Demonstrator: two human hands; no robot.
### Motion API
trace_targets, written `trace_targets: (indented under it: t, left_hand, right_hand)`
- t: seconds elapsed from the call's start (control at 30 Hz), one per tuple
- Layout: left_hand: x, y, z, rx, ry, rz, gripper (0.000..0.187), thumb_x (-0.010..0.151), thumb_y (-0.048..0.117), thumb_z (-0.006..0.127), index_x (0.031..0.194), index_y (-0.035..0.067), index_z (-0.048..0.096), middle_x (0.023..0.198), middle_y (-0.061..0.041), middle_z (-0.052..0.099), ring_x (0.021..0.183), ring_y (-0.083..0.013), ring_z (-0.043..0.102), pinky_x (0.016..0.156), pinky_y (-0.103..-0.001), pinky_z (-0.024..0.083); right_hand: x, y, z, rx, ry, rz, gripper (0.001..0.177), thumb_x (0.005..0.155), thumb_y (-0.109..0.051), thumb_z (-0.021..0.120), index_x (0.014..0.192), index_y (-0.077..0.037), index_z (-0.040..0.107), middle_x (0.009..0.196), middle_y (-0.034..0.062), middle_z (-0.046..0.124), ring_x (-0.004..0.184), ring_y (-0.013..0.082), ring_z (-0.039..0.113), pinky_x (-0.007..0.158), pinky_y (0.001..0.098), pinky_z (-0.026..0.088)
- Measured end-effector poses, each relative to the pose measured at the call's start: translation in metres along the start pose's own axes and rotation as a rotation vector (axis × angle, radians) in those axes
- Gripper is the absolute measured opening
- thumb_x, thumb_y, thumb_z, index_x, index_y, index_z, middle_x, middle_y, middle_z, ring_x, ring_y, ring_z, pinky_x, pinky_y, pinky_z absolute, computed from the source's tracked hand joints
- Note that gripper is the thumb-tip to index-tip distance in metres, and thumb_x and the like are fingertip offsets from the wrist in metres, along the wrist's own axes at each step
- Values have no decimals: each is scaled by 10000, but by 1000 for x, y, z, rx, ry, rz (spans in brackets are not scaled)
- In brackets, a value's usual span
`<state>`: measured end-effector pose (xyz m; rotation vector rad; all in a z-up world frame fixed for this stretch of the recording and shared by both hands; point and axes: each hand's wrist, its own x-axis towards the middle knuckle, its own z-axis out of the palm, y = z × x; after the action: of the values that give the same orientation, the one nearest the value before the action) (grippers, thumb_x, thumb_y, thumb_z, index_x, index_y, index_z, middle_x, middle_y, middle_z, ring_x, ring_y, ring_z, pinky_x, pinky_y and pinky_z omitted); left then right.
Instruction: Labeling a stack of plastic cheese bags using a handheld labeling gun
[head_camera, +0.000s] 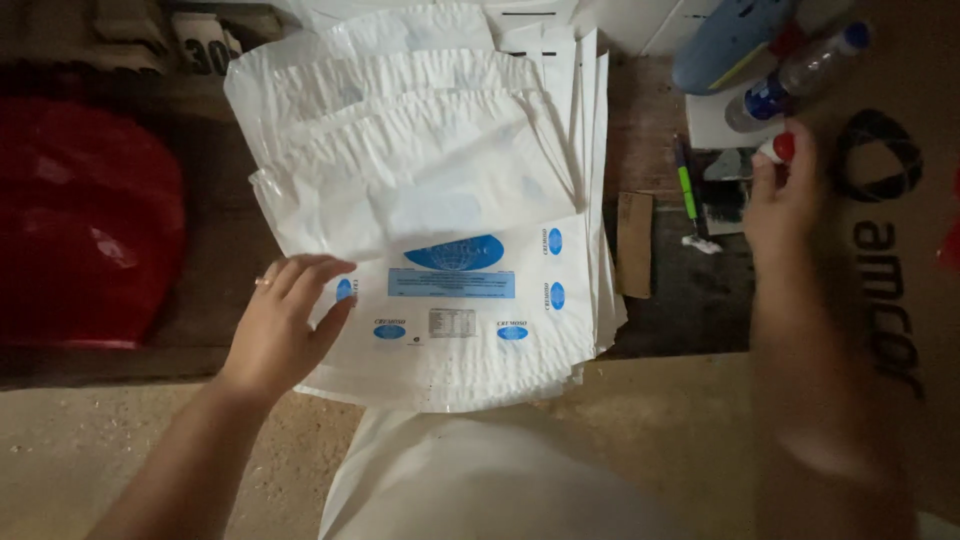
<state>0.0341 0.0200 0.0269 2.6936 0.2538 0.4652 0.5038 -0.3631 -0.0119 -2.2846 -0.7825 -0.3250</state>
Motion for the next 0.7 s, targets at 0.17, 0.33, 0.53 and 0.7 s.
trace_targets:
  t: [0.17,0.33,0.53,0.7]
  left_hand:
    - [-24,8,-2,-139,-43,-81,351,896,112,749,1230,53,657,1206,-117,708,1090,-282,681,960,-434,552]
    - [-38,23,13,-184,-289,-51,477,814,291,828,1259,169,704,1327,-55,683,1290,-284,578,1045,-471,487]
    - [-47,21,32,-173,-386,156,597,766,265,868,1312,128,671,1419,-10,640,1421,-290,466,1105,-473,436]
    - [-41,21,26,-243,-342,132,522,855,384,811,1288,110,709,1355,-72,694,1344,-317,562,1072,-469,489]
  right_hand:
    - [11,32,5,202,-75,-60,411,1122,-46,584,1526,-64,510,1332,227,620,1140,354,602,960,440,488]
    - [7,-30,-8,25,-112,168,419,1131,-123,594,1533,-143,478,1331,182,597,1053,373,606,727,537,559]
    - [11,-22,-11,211,70,-144,438,1096,144,694,1483,66,503,1359,291,595,1175,387,599,993,448,481]
    - [-82,-185,-3,347,-147,162,533,972,-85,797,1434,-63,532,1332,120,618,1131,234,610,961,317,500]
